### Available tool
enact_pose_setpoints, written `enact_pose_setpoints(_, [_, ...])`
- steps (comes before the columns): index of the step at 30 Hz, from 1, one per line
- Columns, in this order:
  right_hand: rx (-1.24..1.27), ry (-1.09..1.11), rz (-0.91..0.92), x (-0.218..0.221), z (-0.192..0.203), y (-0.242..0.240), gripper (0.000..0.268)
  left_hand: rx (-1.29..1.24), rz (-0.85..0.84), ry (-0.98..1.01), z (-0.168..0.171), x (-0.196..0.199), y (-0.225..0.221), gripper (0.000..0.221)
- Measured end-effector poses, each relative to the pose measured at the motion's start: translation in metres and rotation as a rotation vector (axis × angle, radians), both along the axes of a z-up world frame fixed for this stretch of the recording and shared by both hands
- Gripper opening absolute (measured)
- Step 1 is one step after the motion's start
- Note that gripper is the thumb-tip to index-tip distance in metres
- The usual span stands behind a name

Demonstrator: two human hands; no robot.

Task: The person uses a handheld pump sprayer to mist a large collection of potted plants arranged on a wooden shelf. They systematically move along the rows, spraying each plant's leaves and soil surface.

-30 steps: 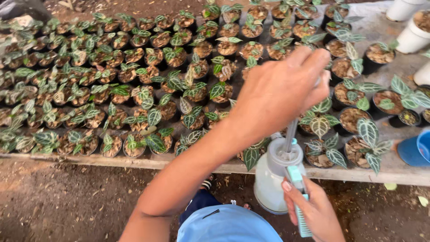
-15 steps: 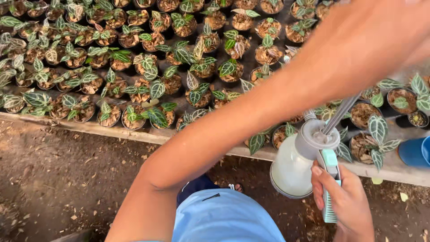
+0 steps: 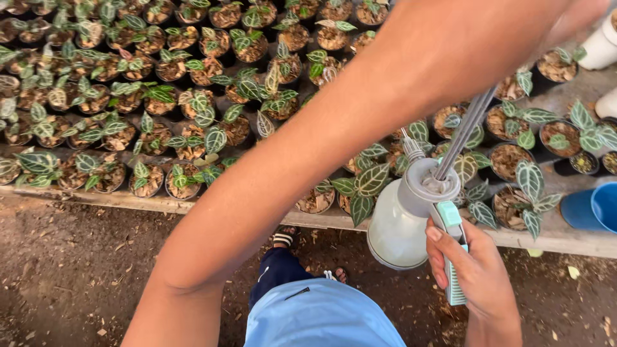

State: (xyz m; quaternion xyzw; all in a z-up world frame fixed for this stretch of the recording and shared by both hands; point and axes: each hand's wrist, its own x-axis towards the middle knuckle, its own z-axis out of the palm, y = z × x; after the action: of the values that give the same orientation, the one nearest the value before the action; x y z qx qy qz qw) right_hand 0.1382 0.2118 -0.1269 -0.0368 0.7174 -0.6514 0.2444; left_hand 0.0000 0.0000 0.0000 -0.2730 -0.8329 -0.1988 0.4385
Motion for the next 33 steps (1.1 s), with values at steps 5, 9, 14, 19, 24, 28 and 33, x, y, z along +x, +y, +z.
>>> enact_pose_setpoints(5, [0.111,0.032,0.055,-0.008,-0.002,-0.004,0.035,0.122,-0.089,-0.175,-0.017,0.049,-0.008,0.022])
enact_pose_setpoints(9, [0.073,-0.128,-0.009,-0.034,0.000,-0.004,0.045,0.300,-0.309,-0.563,-0.024,0.069,-0.089,0.050])
enact_pose_setpoints(14, [-0.114,-0.138,0.060,-0.078,0.011,0.002,0.058,0.221,0.181,-0.608,-0.072,0.041,-0.208,0.030])
enact_pose_setpoints(19, [0.184,-0.253,0.005,-0.132,0.021,-0.039,0.054,0.080,0.290,-0.526,-0.180,-0.038,-0.286,0.016])
enact_pose_setpoints(24, [0.192,-0.379,0.007,-0.203,0.031,-0.079,0.051,-0.048,0.336,-0.677,-0.273,-0.146,-0.341,0.021])
enact_pose_setpoints(28, [0.271,-0.468,-0.142,-0.259,0.016,-0.107,0.050,-0.131,0.305,-0.582,-0.328,-0.234,-0.375,0.019])
enact_pose_setpoints(33, [0.379,-0.539,-0.057,-0.302,-0.004,-0.130,0.053,-0.406,0.323,-0.602,-0.368,-0.320,-0.383,0.019])
